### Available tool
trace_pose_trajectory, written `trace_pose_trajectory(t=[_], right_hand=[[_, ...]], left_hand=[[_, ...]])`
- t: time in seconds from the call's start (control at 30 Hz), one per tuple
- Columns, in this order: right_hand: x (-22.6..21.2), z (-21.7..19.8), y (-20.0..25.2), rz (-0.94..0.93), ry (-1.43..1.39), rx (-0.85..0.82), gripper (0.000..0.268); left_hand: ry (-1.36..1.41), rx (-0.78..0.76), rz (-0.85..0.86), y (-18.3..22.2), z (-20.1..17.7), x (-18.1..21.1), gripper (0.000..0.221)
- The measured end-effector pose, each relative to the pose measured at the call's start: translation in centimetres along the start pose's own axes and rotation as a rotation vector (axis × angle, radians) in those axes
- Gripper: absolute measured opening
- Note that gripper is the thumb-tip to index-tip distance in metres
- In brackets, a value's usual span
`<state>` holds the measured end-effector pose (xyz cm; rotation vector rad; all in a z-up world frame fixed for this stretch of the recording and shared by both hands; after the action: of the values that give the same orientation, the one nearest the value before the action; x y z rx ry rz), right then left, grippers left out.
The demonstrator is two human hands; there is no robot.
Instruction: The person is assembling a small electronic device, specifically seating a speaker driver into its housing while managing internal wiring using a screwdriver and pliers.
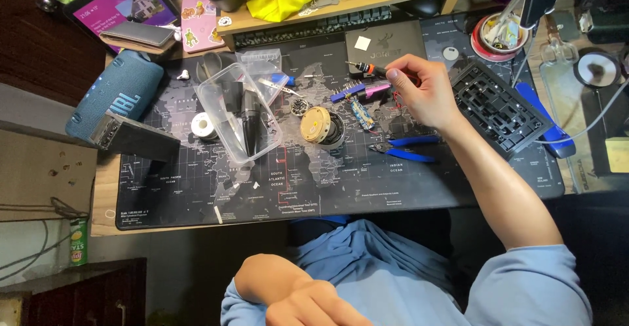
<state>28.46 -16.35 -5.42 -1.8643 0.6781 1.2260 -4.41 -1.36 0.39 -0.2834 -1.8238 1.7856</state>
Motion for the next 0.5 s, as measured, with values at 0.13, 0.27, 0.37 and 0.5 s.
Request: trace_pose_trajectory(t=[0.13,0.27,0.37,0.5], right_hand=[[-0.1,0.0,0.1,0.000,0.003,0.003,0.019],[0.2,0.3,0.0,-0.112,-0.068,0.061,0.018],[0.1,0.3,0.1,-0.106,-0.062,0.055,0.019],[0.7,0.2,0.1,-0.109,-0.071,0.060,0.019]], left_hand=[[-0.064,0.101,-0.180,4.7,-3.5,-2.0,0.055],[-0.646,0.675,-0.504,-3.7,-4.2,-5.5,0.041],[-0.522,0.881,-0.594,0.7,-5.1,-8.1,0.039],[-0.462,0.969,-0.606,4.0,-6.8,-9.6,0.047]])
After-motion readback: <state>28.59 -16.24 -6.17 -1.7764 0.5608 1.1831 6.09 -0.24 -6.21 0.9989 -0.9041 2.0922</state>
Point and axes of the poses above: each hand's wrist, its own y-axis away from the middle knuckle, its own z-axis out of the palm, x = y × z, the point moved 1 cm from there along -y, towards the middle knuckle, and after that the axes turned 8 degrees about -y, right-handed, at the moved point
